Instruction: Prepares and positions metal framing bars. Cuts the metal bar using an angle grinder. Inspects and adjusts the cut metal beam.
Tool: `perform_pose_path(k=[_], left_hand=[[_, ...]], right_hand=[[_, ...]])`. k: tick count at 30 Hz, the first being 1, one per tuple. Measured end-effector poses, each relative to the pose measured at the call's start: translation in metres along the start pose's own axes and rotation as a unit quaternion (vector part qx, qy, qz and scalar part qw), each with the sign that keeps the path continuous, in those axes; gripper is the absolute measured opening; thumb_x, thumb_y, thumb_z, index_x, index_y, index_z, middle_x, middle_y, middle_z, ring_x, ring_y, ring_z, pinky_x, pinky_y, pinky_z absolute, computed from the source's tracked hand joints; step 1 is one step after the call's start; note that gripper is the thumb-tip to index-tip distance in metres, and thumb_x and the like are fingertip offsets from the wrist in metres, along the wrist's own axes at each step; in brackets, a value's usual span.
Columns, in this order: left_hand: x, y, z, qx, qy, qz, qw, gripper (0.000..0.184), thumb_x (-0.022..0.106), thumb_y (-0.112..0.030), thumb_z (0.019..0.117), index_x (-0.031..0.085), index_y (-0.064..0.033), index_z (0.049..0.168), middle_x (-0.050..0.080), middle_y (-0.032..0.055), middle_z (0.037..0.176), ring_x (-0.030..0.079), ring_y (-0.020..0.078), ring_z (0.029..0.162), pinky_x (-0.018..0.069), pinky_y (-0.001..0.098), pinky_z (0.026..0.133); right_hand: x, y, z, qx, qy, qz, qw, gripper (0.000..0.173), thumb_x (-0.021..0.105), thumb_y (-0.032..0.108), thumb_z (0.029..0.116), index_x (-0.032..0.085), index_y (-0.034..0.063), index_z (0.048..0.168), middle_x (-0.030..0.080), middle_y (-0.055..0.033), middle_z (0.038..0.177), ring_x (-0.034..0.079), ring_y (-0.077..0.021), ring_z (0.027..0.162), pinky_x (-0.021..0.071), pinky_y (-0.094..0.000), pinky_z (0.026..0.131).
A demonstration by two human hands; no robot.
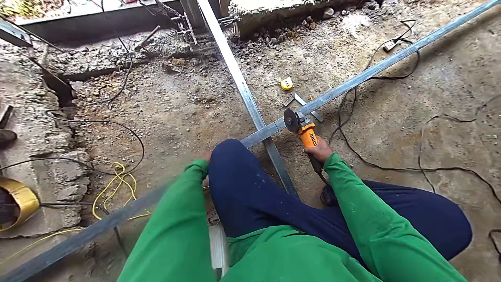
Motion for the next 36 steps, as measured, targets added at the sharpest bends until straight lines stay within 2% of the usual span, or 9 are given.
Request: perform_pose_path(k=[2, 5, 6, 9, 14, 17, 23, 28, 36], left_hand=[[0.01, 0.009, 0.005, -0.162, 0.101, -0.043, 0.981, 0.039, 0.043, -0.016, 0.1114, 0.052, 0.0058, 0.143, 0.054, 0.0322, 0.144, 0.049, 0.0487, 0.138, 0.0343, 0.0651, 0.114], [0.016, 0.011, -0.022, -0.226, -0.116, -0.151, 0.955, 0.041, 0.037, -0.017, 0.113, 0.055, 0.0046, 0.143, 0.055, 0.028, 0.146, 0.046, 0.0425, 0.143, 0.0233, 0.0587, 0.123], [0.013, 0.008, -0.031, -0.237, -0.129, -0.184, 0.945, 0.041, 0.036, -0.015, 0.1133, 0.053, 0.0064, 0.144, 0.053, 0.0286, 0.148, 0.044, 0.0417, 0.144, 0.0223, 0.0542, 0.123], [0.01, 0.002, -0.044, -0.266, -0.162, -0.18, 0.933, 0.037, 0.042, -0.015, 0.1114, 0.058, 0.0058, 0.138, 0.059, 0.0272, 0.142, 0.051, 0.0381, 0.137, 0.0314, 0.0489, 0.118], [0.029, 0.006, -0.035, -0.283, -0.081, 0.002, 0.956, 0.048, 0.037, -0.032, 0.1132, 0.047, 0.0011, 0.147, 0.048, 0.0268, 0.152, 0.042, 0.0432, 0.144, 0.0288, 0.0561, 0.119], [0.025, 0.006, -0.026, -0.235, 0.03, 0.067, 0.969, 0.04, 0.046, -0.012, 0.1097, 0.047, -0.0013, 0.148, 0.046, 0.0249, 0.154, 0.04, 0.0419, 0.146, 0.0302, 0.0578, 0.119], [0.023, 0.002, -0.027, -0.212, 0.077, 0.038, 0.974, 0.039, 0.049, -0.013, 0.1088, 0.053, -0.0068, 0.147, 0.053, 0.0194, 0.152, 0.045, 0.0408, 0.144, 0.0279, 0.0644, 0.118], [0.019, 0.001, -0.03, -0.252, 0.05, -0.03, 0.966, 0.037, 0.048, -0.015, 0.1096, 0.056, -0.0033, 0.143, 0.054, 0.0233, 0.15, 0.045, 0.043, 0.144, 0.0258, 0.0631, 0.12], [0.025, 0.006, -0.024, -0.244, 0.062, -0.005, 0.968, 0.038, 0.048, -0.018, 0.1101, 0.055, -0.0039, 0.144, 0.053, 0.0227, 0.15, 0.045, 0.0426, 0.143, 0.0263, 0.0671, 0.118]], right_hand=[[0.001, -0.005, 0.001, 0.001, -0.002, -0.021, 1.0, 0.073, 0.089, 0.024, 0.0713, 0.056, 0.0047, 0.133, 0.069, -0.0233, 0.106, 0.069, -0.038, 0.094, 0.0558, -0.061, 0.083], [0.004, -0.003, 0.001, 0.0, 0.001, -0.013, 1.0, 0.075, 0.089, 0.021, 0.0715, 0.054, 0.0054, 0.136, 0.069, -0.0231, 0.108, 0.069, -0.0375, 0.094, 0.0563, -0.0603, 0.083], [0.005, -0.003, 0.001, -0.001, 0.003, -0.003, 1.0, 0.076, 0.089, 0.019, 0.0712, 0.053, 0.0054, 0.137, 0.069, -0.0232, 0.108, 0.069, -0.0373, 0.094, 0.0566, -0.0597, 0.082], [0.005, -0.001, 0.001, -0.011, 0.004, -0.011, 1.0, 0.074, 0.089, 0.019, 0.0716, 0.054, 0.0052, 0.135, 0.069, -0.0234, 0.106, 0.069, -0.0378, 0.092, 0.0566, -0.0601, 0.08], [0.002, -0.024, -0.008, -0.009, 0.038, -0.018, 0.999, 0.075, 0.088, 0.017, 0.072, 0.053, 0.0058, 0.137, 0.069, -0.0226, 0.106, 0.07, -0.036, 0.09, 0.0582, -0.0582, 0.08], [0.006, -0.036, -0.014, -0.001, 0.055, -0.021, 0.998, 0.076, 0.088, 0.018, 0.07, 0.053, 0.0067, 0.136, 0.07, -0.0211, 0.104, 0.071, -0.0343, 0.089, 0.0591, -0.0566, 0.081], [0.016, -0.045, -0.014, 0.019, 0.07, -0.047, 0.996, 0.081, 0.089, 0.021, 0.0687, 0.05, 0.0075, 0.139, 0.069, -0.02, 0.109, 0.07, -0.0331, 0.095, 0.058, -0.056, 0.085], [0.012, -0.043, -0.01, 0.019, 0.077, -0.112, 0.991, 0.082, 0.088, 0.027, 0.0712, 0.05, 0.009, 0.141, 0.069, -0.0208, 0.112, 0.069, -0.0352, 0.102, 0.0555, -0.0589, 0.09], [0.01, -0.045, -0.004, 0.021, 0.084, -0.136, 0.987, 0.081, 0.089, 0.031, 0.0699, 0.052, 0.008, 0.139, 0.069, -0.0198, 0.113, 0.069, -0.0338, 0.102, 0.0555, -0.0577, 0.091]])
Point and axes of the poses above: each hand's wrist, its own z-axis towards the middle knuckle, its own x-axis out of the palm, y = z × x, the point moved 7 cm from there along z, towards the middle knuckle
